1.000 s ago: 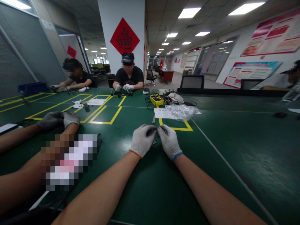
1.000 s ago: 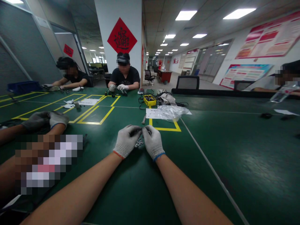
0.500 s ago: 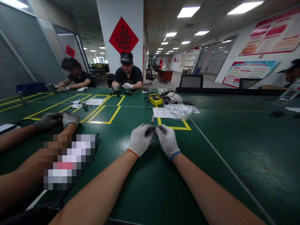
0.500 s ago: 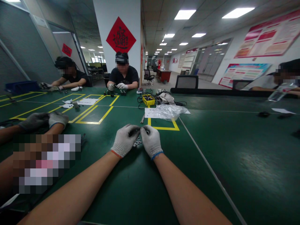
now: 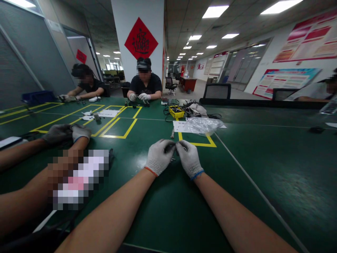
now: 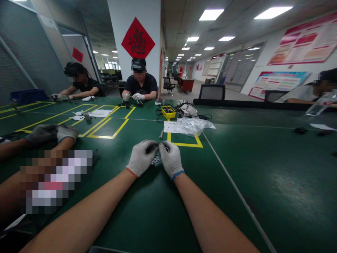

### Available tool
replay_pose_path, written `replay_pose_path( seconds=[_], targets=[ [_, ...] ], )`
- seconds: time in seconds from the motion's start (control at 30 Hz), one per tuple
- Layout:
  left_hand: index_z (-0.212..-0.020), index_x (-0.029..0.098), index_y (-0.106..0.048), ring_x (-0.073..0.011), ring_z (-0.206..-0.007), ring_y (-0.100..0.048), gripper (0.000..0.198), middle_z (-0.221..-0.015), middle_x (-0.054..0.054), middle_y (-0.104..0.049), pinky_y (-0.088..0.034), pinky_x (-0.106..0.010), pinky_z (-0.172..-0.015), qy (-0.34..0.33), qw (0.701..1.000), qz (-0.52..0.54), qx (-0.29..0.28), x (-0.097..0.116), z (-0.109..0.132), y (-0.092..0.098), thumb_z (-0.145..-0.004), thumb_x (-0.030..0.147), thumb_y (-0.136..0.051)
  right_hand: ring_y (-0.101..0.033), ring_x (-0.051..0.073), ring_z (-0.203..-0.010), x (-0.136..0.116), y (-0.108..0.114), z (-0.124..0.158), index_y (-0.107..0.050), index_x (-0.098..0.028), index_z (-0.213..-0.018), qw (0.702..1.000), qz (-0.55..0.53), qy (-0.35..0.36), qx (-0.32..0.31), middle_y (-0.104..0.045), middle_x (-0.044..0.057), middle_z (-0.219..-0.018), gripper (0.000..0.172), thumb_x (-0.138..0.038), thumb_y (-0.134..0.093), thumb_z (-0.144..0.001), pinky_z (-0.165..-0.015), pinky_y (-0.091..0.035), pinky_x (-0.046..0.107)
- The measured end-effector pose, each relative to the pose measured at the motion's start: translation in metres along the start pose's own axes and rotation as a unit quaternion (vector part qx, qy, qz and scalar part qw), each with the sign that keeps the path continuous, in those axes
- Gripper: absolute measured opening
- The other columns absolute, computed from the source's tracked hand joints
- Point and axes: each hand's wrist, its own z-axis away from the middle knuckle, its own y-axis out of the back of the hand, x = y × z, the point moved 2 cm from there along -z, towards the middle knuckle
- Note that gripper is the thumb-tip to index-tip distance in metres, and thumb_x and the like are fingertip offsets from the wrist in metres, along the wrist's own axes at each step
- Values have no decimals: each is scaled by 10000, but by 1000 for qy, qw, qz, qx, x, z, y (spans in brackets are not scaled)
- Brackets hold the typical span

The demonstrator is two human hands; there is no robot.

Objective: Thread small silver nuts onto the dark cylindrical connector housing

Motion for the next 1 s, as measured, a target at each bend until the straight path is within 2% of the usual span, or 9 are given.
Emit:
replay_pose_path(
  seconds=[0.3, 0.6, 1.0],
  targets=[
    [-987, 214, -765, -199, -887, -740, 133, -953, -48, -785, -587, -311, -825, 5, 1000, -4, 7, -3, -2, -2, -902, 155, -681, -481, 172, -596, 6, 1, -3, -640, -215, -683, 1000, -22, -9, 11, -558, 0, -602, 314, -509, -597, -782, -571, -395, 313],
    [-970, 211, -767, -199, -866, -739, 115, -930, -46, -781, -587, -307, -803, 0, 1000, -2, 12, -3, -2, -3, -889, 162, -702, -471, 168, -593, 5, 1, -4, -600, -220, -639, 1000, -1, -4, 11, -563, 4, -588, 326, -514, -586, -778, -561, -386, 306],
    [-929, 209, -762, -188, -835, -730, 95, -917, -39, -785, -596, -310, -807, 29, 999, 15, 9, -3, -2, -4, -868, 157, -711, -461, 163, -582, 6, -1, -3, -564, -227, -624, 1000, 2, 0, 8, -529, -8, -565, 356, -531, -584, -807, -537, -360, 296]
  ],
)
